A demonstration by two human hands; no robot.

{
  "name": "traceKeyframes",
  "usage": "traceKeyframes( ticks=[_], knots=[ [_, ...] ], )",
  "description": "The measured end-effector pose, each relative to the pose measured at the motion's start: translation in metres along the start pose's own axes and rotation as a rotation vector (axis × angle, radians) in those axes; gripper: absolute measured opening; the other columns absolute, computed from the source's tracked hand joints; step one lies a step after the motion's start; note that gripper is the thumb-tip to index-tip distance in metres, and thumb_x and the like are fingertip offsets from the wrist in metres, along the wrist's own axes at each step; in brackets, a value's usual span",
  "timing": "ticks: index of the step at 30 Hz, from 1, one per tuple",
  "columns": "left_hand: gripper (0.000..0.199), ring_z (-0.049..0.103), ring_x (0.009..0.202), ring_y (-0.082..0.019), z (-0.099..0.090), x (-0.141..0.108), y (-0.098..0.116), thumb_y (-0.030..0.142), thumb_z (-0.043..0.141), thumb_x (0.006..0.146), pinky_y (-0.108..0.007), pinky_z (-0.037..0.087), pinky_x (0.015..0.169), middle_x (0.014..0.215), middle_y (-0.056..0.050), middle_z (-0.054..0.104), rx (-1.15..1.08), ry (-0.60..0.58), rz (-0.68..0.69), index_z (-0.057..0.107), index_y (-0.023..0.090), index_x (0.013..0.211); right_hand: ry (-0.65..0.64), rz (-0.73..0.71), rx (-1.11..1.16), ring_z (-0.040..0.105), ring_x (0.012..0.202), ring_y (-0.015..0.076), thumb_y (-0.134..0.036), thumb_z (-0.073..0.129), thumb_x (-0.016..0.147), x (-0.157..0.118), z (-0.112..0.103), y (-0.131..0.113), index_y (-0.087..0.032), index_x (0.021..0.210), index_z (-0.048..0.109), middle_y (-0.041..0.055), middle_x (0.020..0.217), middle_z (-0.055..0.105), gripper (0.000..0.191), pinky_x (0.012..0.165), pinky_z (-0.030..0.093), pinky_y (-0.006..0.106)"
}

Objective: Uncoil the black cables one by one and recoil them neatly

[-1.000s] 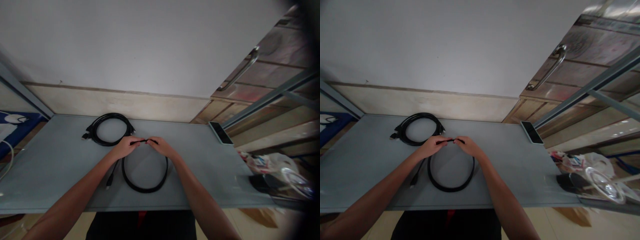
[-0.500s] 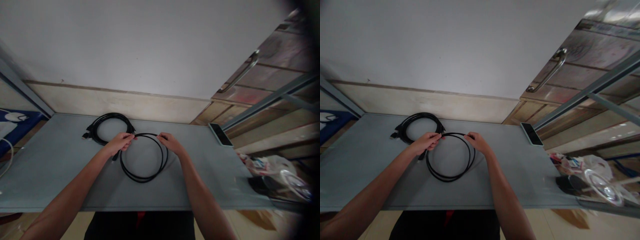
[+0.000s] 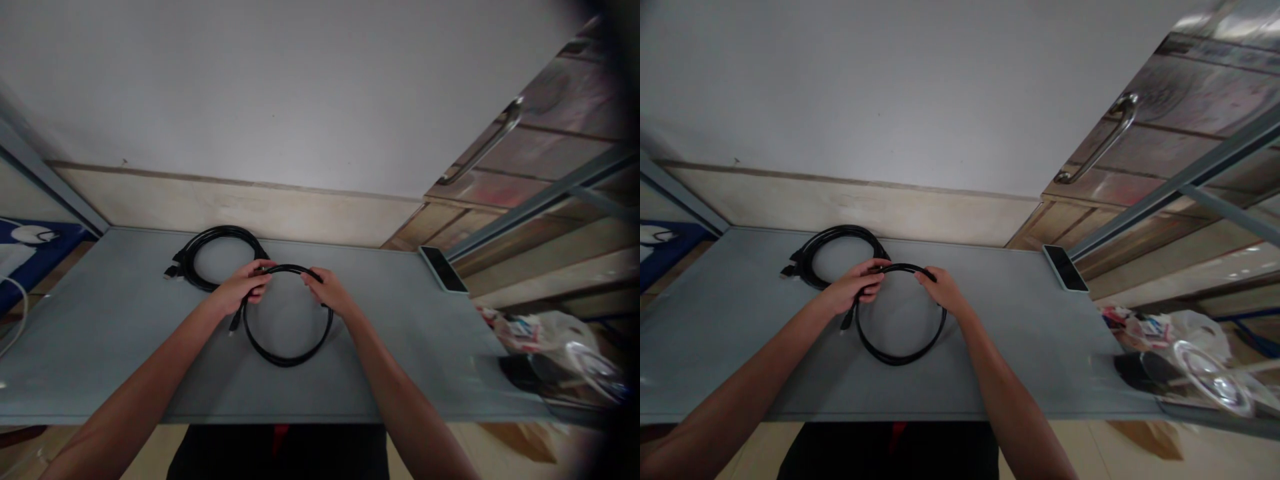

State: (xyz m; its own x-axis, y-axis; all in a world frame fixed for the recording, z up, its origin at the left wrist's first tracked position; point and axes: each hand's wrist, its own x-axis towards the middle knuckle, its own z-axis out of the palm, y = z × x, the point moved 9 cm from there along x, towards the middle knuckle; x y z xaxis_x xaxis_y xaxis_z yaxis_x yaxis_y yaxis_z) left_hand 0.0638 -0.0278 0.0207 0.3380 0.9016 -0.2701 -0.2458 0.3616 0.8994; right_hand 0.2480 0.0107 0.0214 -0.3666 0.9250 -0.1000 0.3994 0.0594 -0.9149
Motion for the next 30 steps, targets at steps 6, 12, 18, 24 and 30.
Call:
traceKeyframes(
  ticks=[6,12,18,24,30],
  knots=[
    [0.028,0.028,0.039,-0.003,-0.01,-0.002,-0.003,0.039,0.071,0.08,-0.019,0.027,0.041,0.053,0.01,0.032,0.125,-0.099,-0.144,0.056,0.015,0.08,-0.032,0.046,0.192,0.034,0.038,0.0057,-0.055,0.068,0.077,0.001,-0.025,0.015,-0.02,0.063,0.044,-0.008,0.043,0.039,0.045,0.041,0.029,0.021],
    [0.037,0.028,0.041,-0.004,-0.015,-0.009,0.01,0.046,0.062,0.087,-0.023,0.043,0.051,0.055,0.009,0.028,0.114,-0.121,-0.123,0.05,0.016,0.07,-0.048,0.026,0.437,0.029,0.039,0.0041,-0.045,0.073,0.076,0.0,-0.039,0.017,-0.017,0.072,0.053,-0.0099,0.048,0.035,0.034,0.042,0.027,0.021],
    [0.021,0.022,0.041,-0.001,-0.032,-0.013,0.03,0.032,0.064,0.087,-0.015,0.023,0.041,0.058,0.008,0.033,-0.126,-0.046,-0.035,0.061,0.012,0.094,0.091,-0.091,0.459,0.037,0.048,0.0072,-0.04,0.066,0.081,0.0,-0.033,0.001,-0.022,0.138,0.05,-0.0093,0.059,0.041,0.061,0.049,0.038,0.023],
    [0.042,0.047,0.053,-0.005,-0.08,-0.016,0.061,0.025,0.069,0.081,-0.017,0.033,0.045,0.079,-0.001,0.056,0.139,0.252,0.198,0.062,0.015,0.121,0.257,-0.135,0.084,0.046,0.047,0.0081,-0.041,0.056,0.085,0.018,-0.006,-0.025,-0.016,0.139,0.054,-0.0052,0.061,0.048,0.059,0.048,0.04,0.023],
    [0.051,0.056,0.056,-0.011,-0.118,-0.028,0.088,0.03,0.064,0.081,-0.025,0.047,0.057,0.076,-0.001,0.063,0.523,0.301,0.284,0.059,0.017,0.13,0.331,-0.153,-0.018,0.051,0.046,0.0099,-0.043,0.056,0.084,0.055,0.012,-0.056,-0.017,0.118,0.068,0.0031,0.077,0.065,0.045,0.045,0.041,0.023]
  ],
)
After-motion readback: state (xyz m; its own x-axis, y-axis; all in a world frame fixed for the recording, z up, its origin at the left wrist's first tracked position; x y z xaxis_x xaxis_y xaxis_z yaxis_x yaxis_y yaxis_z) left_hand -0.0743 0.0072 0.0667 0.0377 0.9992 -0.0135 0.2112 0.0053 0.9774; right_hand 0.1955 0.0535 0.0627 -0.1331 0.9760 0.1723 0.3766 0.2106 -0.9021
